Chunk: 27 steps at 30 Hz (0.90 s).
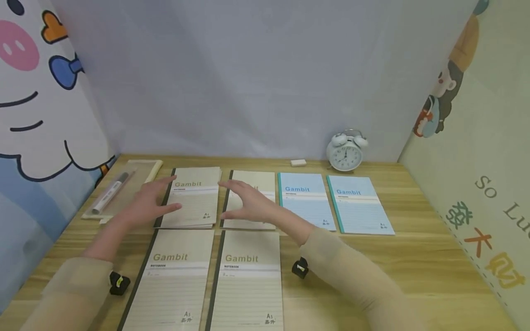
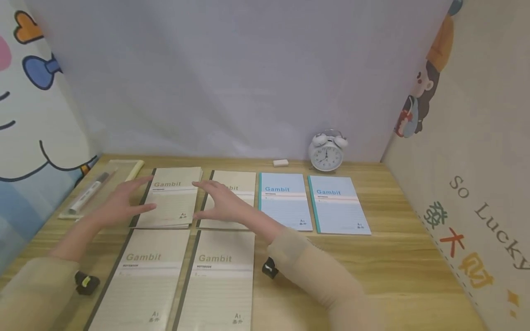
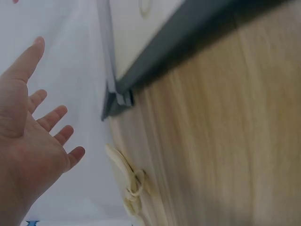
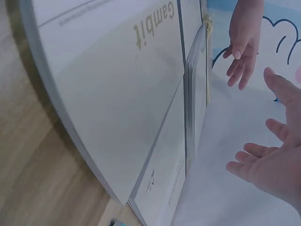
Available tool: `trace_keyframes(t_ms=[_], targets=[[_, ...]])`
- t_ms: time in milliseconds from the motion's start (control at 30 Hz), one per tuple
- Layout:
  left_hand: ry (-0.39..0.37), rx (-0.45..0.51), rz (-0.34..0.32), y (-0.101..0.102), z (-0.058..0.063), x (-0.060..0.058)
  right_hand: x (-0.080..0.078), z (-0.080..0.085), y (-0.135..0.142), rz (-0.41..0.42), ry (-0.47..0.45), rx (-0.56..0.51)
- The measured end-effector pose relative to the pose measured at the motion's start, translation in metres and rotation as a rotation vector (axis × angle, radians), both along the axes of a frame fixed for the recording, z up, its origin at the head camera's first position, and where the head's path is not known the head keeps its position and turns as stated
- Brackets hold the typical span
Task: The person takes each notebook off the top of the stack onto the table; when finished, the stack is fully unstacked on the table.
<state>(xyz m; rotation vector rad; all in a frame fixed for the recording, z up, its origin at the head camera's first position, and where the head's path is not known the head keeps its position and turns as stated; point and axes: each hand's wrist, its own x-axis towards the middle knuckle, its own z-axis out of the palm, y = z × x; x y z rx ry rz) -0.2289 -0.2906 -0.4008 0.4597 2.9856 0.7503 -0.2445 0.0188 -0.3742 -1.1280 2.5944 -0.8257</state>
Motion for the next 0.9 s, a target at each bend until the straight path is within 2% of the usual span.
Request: trace_keyframes(t_ms=[133, 367, 500, 600, 767, 900], targets=[[-0.026, 0.016, 0.012, -0.010, -0.008, -0.012, -0.013, -0.008, -0.014, 0.001, -0.014, -0.020], [-0.109, -0.014, 0.023, -0.021, -0.016, -0.025, -0.025, -0.017, -0.037, -0.003, -0.076, 0.016], [-0.159, -0.008, 0.028, -0.028, -0.023, -0.028, -0.031, -0.025, -0.047, -0.010, -0.103, 0.051], [-0.167, -0.012, 0.030, -0.032, -0.026, -0.029, -0.035, -0.031, -0.052, -0.012, -0.120, 0.077], [-0.194, -0.054, 0.043, -0.033, -0.031, -0.031, -0.041, -0.038, -0.056, -0.028, -0.134, 0.170], [-0.225, -0.052, 0.051, -0.033, -0.033, -0.033, -0.042, -0.045, -0.056, -0.037, -0.126, 0.235]])
